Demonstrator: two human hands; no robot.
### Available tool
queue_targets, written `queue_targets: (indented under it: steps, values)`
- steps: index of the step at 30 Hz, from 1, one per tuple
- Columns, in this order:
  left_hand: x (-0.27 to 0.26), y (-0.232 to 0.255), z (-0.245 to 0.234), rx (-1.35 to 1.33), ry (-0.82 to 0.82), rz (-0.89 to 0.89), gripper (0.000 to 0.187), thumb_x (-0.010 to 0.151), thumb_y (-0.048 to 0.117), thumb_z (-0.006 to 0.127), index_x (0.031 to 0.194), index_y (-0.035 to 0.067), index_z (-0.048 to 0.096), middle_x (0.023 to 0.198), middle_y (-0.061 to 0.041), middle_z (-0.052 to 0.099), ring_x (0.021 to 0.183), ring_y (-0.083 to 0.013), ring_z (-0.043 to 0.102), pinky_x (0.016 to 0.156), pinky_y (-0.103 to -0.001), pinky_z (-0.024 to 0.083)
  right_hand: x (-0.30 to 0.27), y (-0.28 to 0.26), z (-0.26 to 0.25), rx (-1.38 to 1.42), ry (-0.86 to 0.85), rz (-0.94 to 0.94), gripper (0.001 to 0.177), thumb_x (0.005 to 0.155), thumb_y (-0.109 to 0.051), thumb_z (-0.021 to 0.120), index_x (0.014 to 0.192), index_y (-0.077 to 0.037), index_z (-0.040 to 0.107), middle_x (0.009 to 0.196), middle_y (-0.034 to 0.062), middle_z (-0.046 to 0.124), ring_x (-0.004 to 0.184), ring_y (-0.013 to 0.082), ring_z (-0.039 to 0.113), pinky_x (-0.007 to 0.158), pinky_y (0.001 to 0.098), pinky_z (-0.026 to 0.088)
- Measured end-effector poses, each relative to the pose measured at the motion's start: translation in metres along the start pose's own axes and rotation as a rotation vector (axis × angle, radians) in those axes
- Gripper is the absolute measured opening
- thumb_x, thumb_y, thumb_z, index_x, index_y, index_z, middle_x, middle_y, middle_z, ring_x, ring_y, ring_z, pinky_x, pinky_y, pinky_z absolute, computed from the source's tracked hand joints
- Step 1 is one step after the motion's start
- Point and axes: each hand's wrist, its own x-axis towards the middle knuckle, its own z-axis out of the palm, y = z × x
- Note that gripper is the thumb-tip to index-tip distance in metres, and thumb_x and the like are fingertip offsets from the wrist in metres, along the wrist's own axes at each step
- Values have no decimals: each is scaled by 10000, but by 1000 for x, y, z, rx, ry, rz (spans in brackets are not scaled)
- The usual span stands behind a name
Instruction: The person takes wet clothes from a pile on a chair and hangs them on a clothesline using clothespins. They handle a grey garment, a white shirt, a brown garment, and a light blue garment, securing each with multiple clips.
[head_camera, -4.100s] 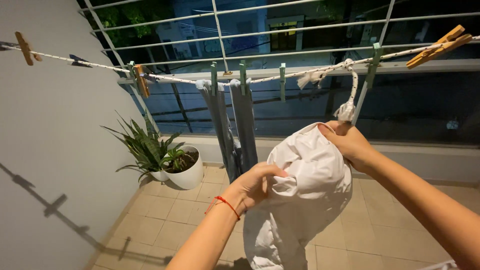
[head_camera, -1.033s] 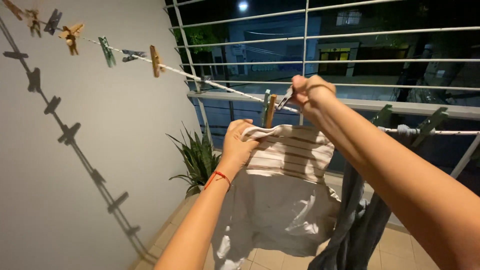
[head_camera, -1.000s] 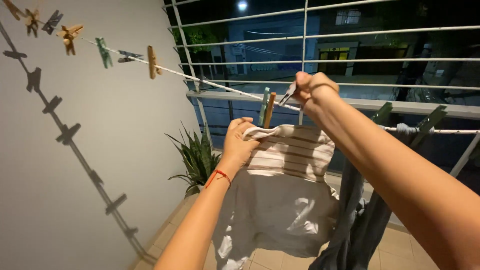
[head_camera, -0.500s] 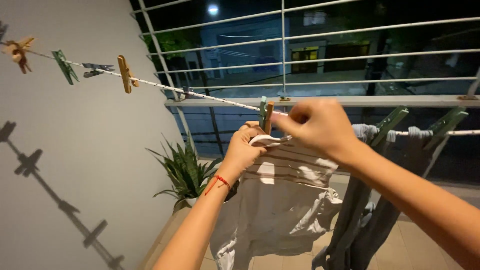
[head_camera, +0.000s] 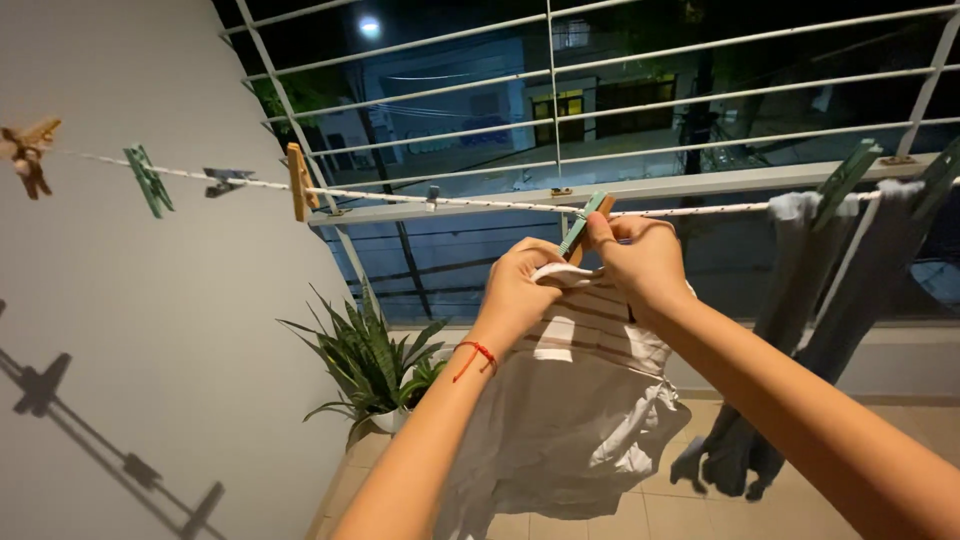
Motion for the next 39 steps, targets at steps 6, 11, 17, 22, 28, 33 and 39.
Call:
queue_targets:
  steps: [6,11,17,22,28,33,39]
  values:
    - [-2,-19,-18,88,-86,-105,299,638,81,779,925,161,808,1074,42,765,1101,-252,706,901,-394,572,-24,-61,-20,334,-96,95,348,985,-380,693,885,-50,740,486,14,444,405,118,439,354,265,354]
    - [-16,-1,-21,-655,-39,-583,307,855,143,552,1117,-11,508,1142,-160,573,1222,-466,492,1014,-604,387,-47,-97,27,55,-356,-52,395,905,-512,705,897,-135,822,754,171,745,791,318,680,724,425,530]
    - [-25,-81,-22,-420,149,90,399,662,20,844,1028,40,689,997,-158,731,1044,-298,674,1001,-381,488,-42,-148,17,152,-487,52,339,947,-371,662,930,-51,774,693,99,623,545,185,549,435,318,423]
    - [-16,-65,-44,-133,209,-172,460,669,-110,726,1042,154,775,977,-29,799,1013,-237,736,907,-384,591,-23,-122,28,173,-574,130,310,924,-258,730,891,50,708,693,105,548,494,174,514,345,274,380]
    - [-30,-16,-29,-244,102,-234,377,599,14,902,905,183,761,830,5,777,793,-158,731,765,-347,596,-36,-153,-45,-691,-677,-411,175,722,-410,765,751,-239,790,727,20,743,785,286,755,690,424,592]
    - [-52,20,-19,-120,193,-224,290,653,14,769,782,273,784,660,55,721,662,-59,652,682,-249,551,-51,-159,-136,-607,-869,-334,251,845,-208,588,969,-43,731,955,241,776,1016,476,707,855,557,533]
    - [-48,86,-27,-163,260,-49,151,813,24,723,777,167,691,655,55,604,611,-83,464,554,-255,363,-13,-80,-174,-318,-548,-316,260,877,-388,777,822,-149,692,680,-11,583,598,143,473,608,296,323]
